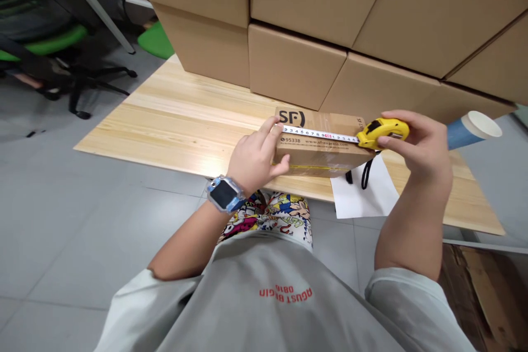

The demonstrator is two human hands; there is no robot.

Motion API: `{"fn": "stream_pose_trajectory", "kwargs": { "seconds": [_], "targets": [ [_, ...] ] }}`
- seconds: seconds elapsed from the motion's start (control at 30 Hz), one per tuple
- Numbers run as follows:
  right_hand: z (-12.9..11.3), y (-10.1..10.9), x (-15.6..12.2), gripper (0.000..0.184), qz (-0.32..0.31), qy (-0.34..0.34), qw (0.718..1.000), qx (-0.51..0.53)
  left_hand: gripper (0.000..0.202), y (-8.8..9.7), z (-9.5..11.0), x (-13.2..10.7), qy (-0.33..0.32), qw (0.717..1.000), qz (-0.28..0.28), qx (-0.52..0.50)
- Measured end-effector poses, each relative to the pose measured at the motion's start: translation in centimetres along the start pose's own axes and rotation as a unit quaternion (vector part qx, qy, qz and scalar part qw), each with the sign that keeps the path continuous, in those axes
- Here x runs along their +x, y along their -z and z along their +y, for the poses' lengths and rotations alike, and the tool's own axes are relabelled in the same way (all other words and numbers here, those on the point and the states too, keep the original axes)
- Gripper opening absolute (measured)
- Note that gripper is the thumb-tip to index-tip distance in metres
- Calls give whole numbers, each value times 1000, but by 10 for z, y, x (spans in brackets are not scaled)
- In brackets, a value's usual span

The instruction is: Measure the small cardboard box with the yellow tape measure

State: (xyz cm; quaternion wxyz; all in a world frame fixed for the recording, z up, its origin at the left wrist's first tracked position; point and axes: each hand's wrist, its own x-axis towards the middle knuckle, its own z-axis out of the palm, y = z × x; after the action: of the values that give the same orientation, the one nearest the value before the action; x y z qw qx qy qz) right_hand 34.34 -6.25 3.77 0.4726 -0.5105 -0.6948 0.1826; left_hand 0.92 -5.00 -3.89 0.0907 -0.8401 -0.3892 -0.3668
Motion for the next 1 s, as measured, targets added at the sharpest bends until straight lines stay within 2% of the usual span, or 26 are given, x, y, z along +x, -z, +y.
{"fn": "stream_pose_trajectory", "kwargs": {
  "seconds": [0.2, 0.3, 0.4, 0.53, 0.73, 0.87, 0.93, 1.0],
  "targets": [
    [-45, -61, 15, 39, -120, 118, 983, -78, 55, -8, 4, -3, -2, 999, 31, -43],
    [-65, -89, 25, 39, -141, 163, 971, -108, 54, -10, 2, -5, 0, 998, 40, -55],
    [-75, -107, 34, 40, -146, 177, 966, -120, 58, -10, 0, -7, 19, 996, 39, -82],
    [-85, -118, 36, 41, -158, 134, 971, -121, 60, -9, 2, -12, 52, 988, 73, -124],
    [-92, -131, 31, 51, -162, 60, 982, -78, 81, -4, 7, -14, 88, 976, 90, -176],
    [-97, -136, 27, 52, -153, 49, 985, -63, 71, 5, 2, -7, 106, 961, 72, -246],
    [-102, -130, 22, 48, -194, 55, 979, -42, 59, 10, 1, -4, 109, 954, 65, -270],
    [-109, -115, 14, 48, -236, 60, 970, -4, 48, 16, 2, -2, 106, 954, 65, -273]
  ]
}}
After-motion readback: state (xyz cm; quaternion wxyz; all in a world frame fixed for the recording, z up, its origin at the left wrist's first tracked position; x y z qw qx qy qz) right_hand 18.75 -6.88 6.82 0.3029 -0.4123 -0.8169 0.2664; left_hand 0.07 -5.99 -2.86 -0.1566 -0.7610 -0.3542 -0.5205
